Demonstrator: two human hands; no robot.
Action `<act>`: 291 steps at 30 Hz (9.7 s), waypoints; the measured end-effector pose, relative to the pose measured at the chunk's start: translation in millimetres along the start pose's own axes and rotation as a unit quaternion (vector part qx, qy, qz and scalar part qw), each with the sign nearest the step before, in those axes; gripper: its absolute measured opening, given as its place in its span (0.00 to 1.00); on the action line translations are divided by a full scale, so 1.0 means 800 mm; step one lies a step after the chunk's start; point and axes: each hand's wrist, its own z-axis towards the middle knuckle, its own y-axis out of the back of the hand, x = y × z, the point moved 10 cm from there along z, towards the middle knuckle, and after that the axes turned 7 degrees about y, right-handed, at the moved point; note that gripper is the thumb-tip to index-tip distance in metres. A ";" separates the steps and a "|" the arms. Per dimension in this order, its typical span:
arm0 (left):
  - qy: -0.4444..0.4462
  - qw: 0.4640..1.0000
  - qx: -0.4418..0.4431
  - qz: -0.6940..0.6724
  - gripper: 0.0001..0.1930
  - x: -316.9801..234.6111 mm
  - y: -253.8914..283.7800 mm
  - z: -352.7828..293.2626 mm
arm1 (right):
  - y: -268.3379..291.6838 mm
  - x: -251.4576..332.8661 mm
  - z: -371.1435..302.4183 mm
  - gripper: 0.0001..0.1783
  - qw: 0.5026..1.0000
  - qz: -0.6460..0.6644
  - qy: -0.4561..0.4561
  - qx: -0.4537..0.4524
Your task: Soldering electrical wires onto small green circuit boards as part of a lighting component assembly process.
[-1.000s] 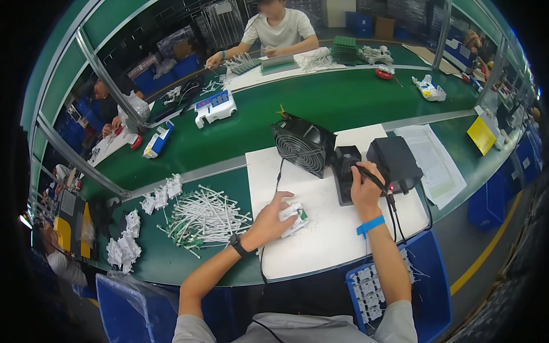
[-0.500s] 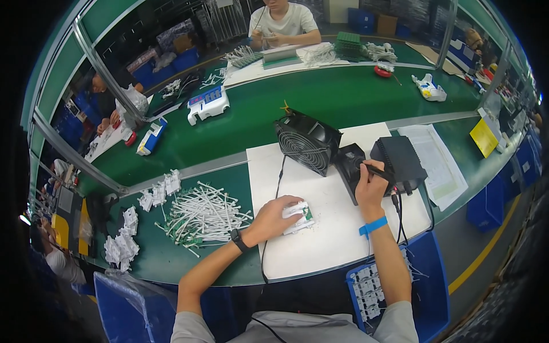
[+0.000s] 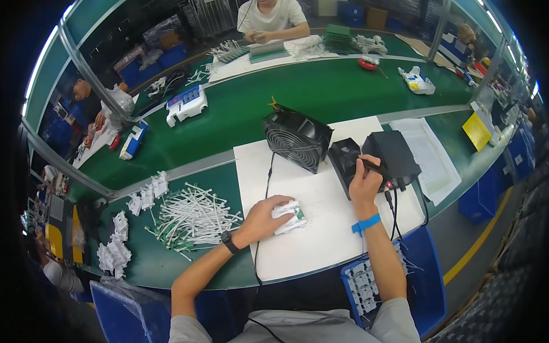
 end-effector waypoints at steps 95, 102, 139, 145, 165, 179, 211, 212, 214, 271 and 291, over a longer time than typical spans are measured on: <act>-0.151 0.963 -0.048 0.217 0.22 -0.038 -0.017 -0.058 | -0.016 0.076 -0.077 0.03 0.968 0.199 -0.058 0.144; -0.149 0.967 -0.053 0.201 0.22 -0.040 -0.015 -0.058 | -0.011 0.071 -0.080 0.04 0.970 0.187 -0.047 0.150; -0.157 0.948 -0.043 0.274 0.28 -0.046 -0.017 -0.053 | -0.024 0.077 -0.070 0.03 0.953 0.245 -0.080 0.162; -0.150 0.950 -0.024 0.272 0.28 -0.042 -0.015 -0.050 | -0.007 0.077 -0.068 0.06 0.965 0.237 -0.040 0.105; -0.139 0.956 0.001 0.259 0.27 -0.041 -0.005 -0.045 | -0.024 0.089 -0.074 0.06 0.933 0.305 -0.047 0.186; -0.139 0.956 -0.010 0.259 0.27 -0.040 -0.004 -0.046 | -0.022 0.091 -0.073 0.06 0.939 0.294 -0.038 0.175; -0.147 0.949 -0.018 0.279 0.30 -0.039 -0.006 -0.048 | 0.000 0.085 -0.070 0.05 0.969 0.226 -0.031 0.097; -0.154 0.945 -0.038 0.287 0.29 -0.043 -0.005 -0.049 | 0.001 0.079 -0.072 0.05 0.967 0.231 -0.059 0.092; -0.160 0.940 -0.059 0.295 0.28 -0.043 -0.006 -0.051 | 0.002 0.073 -0.073 0.05 0.964 0.237 -0.087 0.086; -0.151 0.926 -0.176 0.298 0.23 -0.043 -0.011 -0.069 | -0.034 0.126 -0.072 0.15 0.962 0.086 0.085 0.246; -0.159 0.921 -0.199 0.294 0.23 -0.048 -0.008 -0.068 | -0.038 0.133 -0.065 0.15 0.959 0.077 0.092 0.255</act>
